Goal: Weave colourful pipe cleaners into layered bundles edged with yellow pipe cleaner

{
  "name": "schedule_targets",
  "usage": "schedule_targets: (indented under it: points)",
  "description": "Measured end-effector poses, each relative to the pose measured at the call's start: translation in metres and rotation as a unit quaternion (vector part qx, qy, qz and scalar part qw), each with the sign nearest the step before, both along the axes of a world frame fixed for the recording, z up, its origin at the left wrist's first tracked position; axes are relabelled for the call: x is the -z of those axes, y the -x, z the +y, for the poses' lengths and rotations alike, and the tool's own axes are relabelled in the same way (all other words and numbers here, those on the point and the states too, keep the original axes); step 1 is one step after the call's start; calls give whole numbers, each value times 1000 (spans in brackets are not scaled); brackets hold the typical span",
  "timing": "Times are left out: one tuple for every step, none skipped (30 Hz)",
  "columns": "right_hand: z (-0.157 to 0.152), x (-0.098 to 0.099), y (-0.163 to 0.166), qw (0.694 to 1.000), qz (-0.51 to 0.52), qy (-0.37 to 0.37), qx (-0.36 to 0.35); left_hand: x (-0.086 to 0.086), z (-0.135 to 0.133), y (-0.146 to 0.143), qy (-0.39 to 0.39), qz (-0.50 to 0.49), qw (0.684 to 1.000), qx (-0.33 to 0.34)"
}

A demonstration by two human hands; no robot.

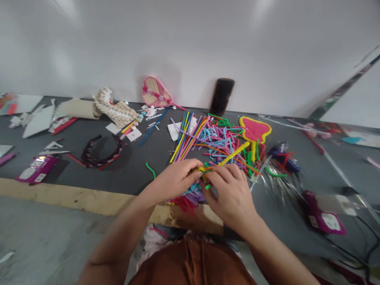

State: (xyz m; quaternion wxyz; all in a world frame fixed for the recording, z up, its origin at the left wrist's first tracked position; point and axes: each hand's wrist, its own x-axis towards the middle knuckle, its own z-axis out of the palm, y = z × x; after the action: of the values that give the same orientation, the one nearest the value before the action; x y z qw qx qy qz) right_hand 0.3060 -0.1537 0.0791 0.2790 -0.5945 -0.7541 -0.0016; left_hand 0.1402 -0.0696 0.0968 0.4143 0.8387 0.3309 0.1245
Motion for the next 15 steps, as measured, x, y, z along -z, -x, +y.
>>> schedule_targets:
  points:
    - [0,0,0,1000,12,8,-10,1,0,0,-7,0,1000,-4]
    - [0,1,-1,999,32,15,-21,1,0,-1,-14,0,1000,-8]
    - [0,0,-2,998,58,18,-28,2,0,-1,-19,0,1000,-8]
    - [1,-1,-4,996,83,23,-28,3,-1,-2,-23,1,1000,-5]
    - [1,-2,-5,994,103,28,-22,3,-1,-3,-26,2,1000,1]
    - [0,-4,-6,992,117,36,-9,3,-1,-4,-29,3,1000,8]
    - [0,-6,-8,991,124,48,6,3,-1,-5,-32,3,999,14]
    - [0,-8,-9,990,127,60,23,3,-2,-6,-34,2,999,21]
    - [0,-9,-10,988,131,73,40,2,-2,-6,-34,1,999,25]
    - [-1,-11,-11,986,138,84,53,2,-3,-7,-32,-2,999,28]
    - [-1,-11,-11,983,147,94,62,2,-3,-7,-29,-4,999,31]
    - [-1,-12,-11,980,157,100,70,2,-3,-7,-26,-6,999,32]
    - [0,-11,-11,978,167,102,75,2,-4,-7,-25,-7,999,33]
    - [0,-10,-11,976,175,100,79,3,-4,-7,-25,-5,999,34]
    - [0,-9,-11,975,180,98,81,3,-4,-7,-28,-1,999,35]
